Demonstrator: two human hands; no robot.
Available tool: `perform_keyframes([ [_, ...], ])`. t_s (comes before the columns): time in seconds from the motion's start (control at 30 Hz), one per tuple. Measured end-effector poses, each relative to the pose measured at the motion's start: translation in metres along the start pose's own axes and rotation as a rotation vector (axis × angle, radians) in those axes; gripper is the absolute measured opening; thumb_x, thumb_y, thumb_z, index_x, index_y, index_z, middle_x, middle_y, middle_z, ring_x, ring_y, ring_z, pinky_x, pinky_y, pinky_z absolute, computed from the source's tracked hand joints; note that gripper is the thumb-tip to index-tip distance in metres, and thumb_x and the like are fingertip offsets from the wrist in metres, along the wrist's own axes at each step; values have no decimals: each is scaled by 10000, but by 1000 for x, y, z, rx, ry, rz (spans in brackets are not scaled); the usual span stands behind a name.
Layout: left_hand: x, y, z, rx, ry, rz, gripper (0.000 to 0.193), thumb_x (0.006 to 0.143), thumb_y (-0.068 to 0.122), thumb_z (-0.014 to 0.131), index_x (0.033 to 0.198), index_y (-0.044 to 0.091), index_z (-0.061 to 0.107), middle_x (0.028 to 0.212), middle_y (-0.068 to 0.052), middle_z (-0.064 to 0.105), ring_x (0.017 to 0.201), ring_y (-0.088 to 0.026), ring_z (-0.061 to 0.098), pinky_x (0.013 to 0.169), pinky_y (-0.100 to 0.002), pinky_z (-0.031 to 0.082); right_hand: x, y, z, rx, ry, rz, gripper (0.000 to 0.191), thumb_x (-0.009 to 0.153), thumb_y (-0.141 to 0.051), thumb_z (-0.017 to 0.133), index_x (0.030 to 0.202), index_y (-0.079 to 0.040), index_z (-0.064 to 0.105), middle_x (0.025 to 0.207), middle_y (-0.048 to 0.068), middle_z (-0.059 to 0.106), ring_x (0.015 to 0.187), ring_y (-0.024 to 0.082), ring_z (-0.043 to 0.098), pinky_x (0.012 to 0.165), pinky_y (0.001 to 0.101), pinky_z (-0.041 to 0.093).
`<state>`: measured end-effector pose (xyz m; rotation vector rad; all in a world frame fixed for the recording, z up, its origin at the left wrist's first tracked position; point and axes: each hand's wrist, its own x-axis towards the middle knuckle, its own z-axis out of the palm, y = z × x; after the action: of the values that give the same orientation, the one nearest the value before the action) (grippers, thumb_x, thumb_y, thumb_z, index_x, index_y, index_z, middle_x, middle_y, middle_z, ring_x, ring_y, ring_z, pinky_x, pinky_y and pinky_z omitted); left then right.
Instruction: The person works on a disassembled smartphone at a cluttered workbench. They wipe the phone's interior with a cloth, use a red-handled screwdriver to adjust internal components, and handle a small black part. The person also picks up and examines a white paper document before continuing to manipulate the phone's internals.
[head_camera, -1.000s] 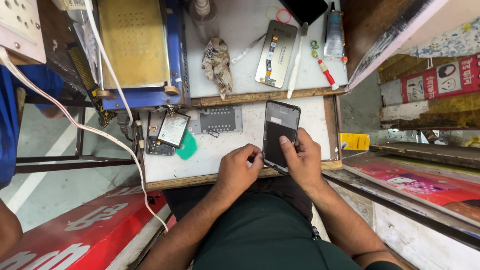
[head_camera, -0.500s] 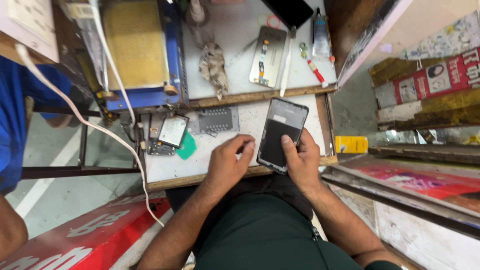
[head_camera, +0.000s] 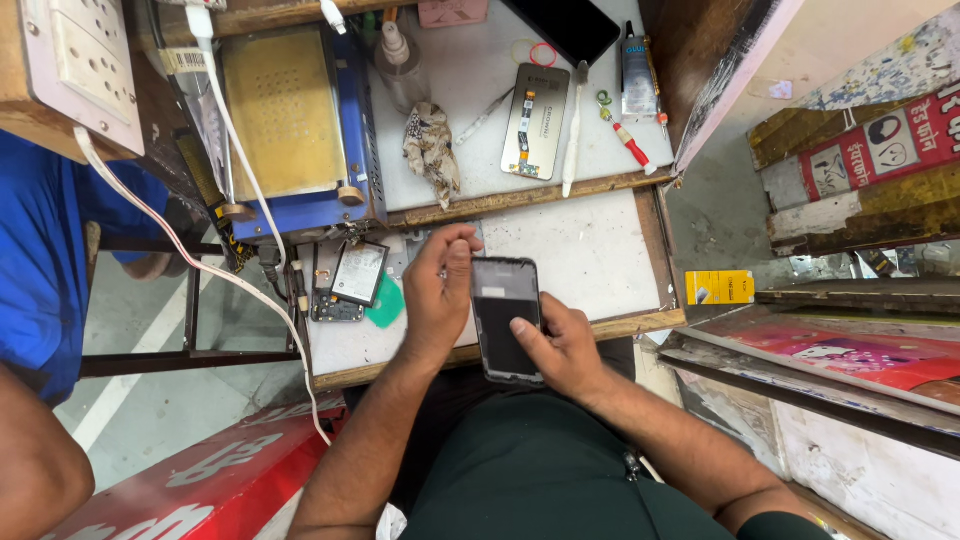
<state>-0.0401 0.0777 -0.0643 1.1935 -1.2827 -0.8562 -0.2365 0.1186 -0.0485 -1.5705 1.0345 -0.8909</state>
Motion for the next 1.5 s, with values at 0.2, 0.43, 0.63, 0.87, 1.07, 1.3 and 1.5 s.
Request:
perform_keyframes([
  [0.2,0,-2,-24,-137,40,2,328,1170,317,516,1051,37,636,934,-80,714,785,-124,659,765,-290,562,10,5,-12,35,33,148,310,1045,-210,589,1232,33,630,950,82,752,849,98,679,738,274,573],
  [0.43,9,43,-41,12,-115,-99,311,1019,170,590,1295,27,597,1106,-89,713,879,-145,706,785,-297,603,24,-1,-41,282,-180,242,320,1050,-199,579,1291,10,604,1040,51,730,924,88,653,813,264,553],
  [0.63,18,63,-37,322,-256,95,199,977,178,703,1157,97,722,1070,-91,728,932,-255,739,751,-350,602,39,-31,-57,-332,-368,141,302,1008,-282,630,1200,-49,649,801,113,741,744,209,714,694,344,558],
  [0.87,-5,41,-25,502,-146,121,156,976,217,703,1060,89,734,974,-98,718,871,-348,699,708,-436,553,44,-57,-63,-741,-195,-5,260,928,-297,706,1127,-130,719,852,125,741,792,325,710,694,434,545],
  [1.07,-12,38,-17,526,-114,73,260,925,285,747,1032,55,693,952,-96,719,788,-303,711,646,-423,559,50,-61,-65,-838,-181,-168,245,906,-298,714,1108,-167,761,883,70,752,858,296,712,731,430,551],
  [1.3,-7,30,-17,410,-203,75,159,942,184,738,1066,87,755,894,-74,724,730,-241,693,628,-343,552,69,-70,-89,-784,-115,-179,257,847,-296,806,1065,-164,773,894,65,758,857,260,705,765,387,546],
  [1.5,-19,-2,-3,-382,2,-505,177,992,103,647,1112,-17,699,830,-37,703,664,-116,643,604,-258,551,47,-26,-78,-54,448,-173,411,1034,-127,663,1406,-30,519,1326,122,638,1263,238,620,1059,380,538],
])
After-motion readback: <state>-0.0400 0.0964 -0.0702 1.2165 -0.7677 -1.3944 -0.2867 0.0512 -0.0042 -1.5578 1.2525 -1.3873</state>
